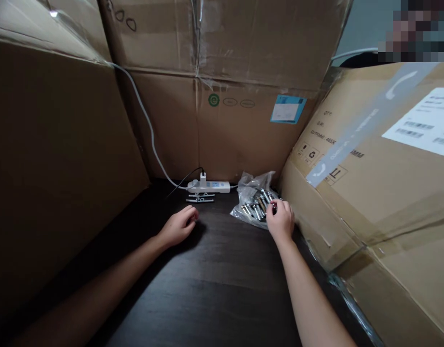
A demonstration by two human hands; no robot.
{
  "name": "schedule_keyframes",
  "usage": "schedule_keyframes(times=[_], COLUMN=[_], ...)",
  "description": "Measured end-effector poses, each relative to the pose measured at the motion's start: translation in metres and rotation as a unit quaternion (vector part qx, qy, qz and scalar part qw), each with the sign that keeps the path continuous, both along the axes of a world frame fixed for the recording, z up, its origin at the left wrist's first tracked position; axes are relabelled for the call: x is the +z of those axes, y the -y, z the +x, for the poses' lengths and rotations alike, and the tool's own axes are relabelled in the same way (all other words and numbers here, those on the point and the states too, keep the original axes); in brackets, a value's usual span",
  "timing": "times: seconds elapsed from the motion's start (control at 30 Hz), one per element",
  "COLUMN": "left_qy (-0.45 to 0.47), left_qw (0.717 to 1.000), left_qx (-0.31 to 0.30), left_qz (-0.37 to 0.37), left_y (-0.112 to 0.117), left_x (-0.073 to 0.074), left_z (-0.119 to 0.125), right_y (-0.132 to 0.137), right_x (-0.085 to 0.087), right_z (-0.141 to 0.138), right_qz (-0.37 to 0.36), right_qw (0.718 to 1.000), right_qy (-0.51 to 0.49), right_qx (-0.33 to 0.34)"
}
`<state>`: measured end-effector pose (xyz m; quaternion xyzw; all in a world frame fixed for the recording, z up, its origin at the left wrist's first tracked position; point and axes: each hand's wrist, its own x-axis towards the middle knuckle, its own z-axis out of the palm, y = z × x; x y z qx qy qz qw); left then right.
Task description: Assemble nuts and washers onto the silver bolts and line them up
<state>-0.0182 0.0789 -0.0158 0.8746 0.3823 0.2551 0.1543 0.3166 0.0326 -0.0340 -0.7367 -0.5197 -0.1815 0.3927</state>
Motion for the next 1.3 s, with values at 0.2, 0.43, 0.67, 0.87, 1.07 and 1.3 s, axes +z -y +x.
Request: schedule_keyframes(times=[0.2, 0.43, 0.67, 0.87, 1.07, 1.3], left_qy=[0.012, 0.010, 0.025, 0.065, 0.054, 0.053], left_qw=[1.000, 0.999, 0.999, 0.997, 0.996, 0.996], left_qx=[-0.019, -0.033, -0.045, -0.024, -0.034, -0.040], left_qz=[-0.007, -0.014, -0.015, -0.044, -0.055, -0.064], left_y=[-0.008, -0.011, -0.005, 0.003, 0.007, 0.006], left_x=[-0.003, -0.003, -0.001, 0.003, 0.003, 0.000], left_z=[0.000, 0.001, 0.002, 0.006, 0.009, 0.012], right_y=[-0.022, -0.023, -0.018, -0.010, 0.001, 0.004], right_x=[-0.002, -0.010, 0.006, 0.010, 0.008, 0.010], right_z=[0.002, 0.003, -0.013, -0.091, -0.124, -0.125], right_qz=[-0.039, 0.001, 0.085, 0.037, -0.001, -0.075], right_qw=[0.998, 1.000, 0.994, 0.956, 0.922, 0.914], right_qy=[-0.011, 0.001, 0.007, 0.053, 0.053, 0.046], right_qx=[-0.042, -0.029, 0.062, 0.286, 0.385, 0.397])
